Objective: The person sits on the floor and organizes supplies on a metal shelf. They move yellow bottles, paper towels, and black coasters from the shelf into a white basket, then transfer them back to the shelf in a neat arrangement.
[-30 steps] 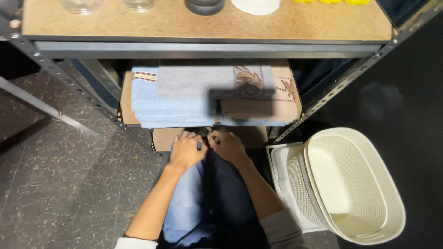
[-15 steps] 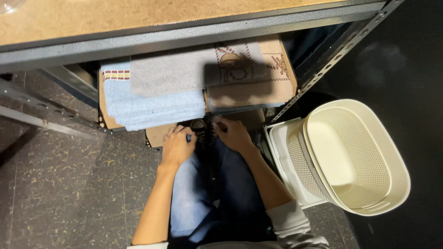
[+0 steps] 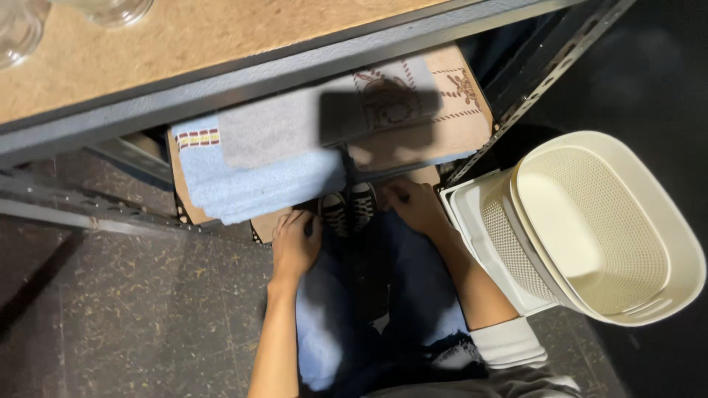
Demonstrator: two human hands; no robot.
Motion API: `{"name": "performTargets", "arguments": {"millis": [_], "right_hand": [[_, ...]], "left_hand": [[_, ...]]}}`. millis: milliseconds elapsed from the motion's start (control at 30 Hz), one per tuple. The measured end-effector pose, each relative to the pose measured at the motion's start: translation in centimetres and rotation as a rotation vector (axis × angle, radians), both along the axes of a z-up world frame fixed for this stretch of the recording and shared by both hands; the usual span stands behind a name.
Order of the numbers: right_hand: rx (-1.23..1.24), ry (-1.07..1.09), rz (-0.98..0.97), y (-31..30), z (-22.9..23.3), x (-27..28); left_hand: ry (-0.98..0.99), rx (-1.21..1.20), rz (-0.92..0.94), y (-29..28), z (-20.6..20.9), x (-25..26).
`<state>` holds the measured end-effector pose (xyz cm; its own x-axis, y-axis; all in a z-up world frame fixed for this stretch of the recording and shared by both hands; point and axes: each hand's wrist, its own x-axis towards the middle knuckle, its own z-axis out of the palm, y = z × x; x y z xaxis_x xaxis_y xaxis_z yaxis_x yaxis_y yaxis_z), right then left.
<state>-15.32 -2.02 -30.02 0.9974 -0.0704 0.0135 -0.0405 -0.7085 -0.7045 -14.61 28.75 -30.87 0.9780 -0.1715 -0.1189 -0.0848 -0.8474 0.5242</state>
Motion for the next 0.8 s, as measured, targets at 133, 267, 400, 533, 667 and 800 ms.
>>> {"name": "performTargets", "arguments": {"millis": [133,267,400,533,667,800], "right_hand": [[0.034,-0.065,-0.032,-0.4,0.4,-0.4],[0.034,-0.023,0.03,-1.2,1.3,-0.1],[0.084,0.173,0.101,-0.2,2.9,0.5],[-0.063,0.312,0.147,3.7,6.7,1.1],[-0.15,0.276,0.148,5.3,5.2,3.5],[-0.173,0.212,0.278,5.4,5.2,3.8]], "left_hand": [[-0.028,-0.004,0.047,0.0,-0.3,-0.2],[-0.064,0.007,0.117,-0.7,-0.1,-0.2],[-0.021,-0.003,0.094,-1.4,1.4,-0.8],[0.022,0.049,0.018,-3.5,3.2,1.7],[0.079,0.022,0.001,-4.8,4.4,3.3],[0.148,0.143,-0.092,-5.3,4.9,2.7]]}}
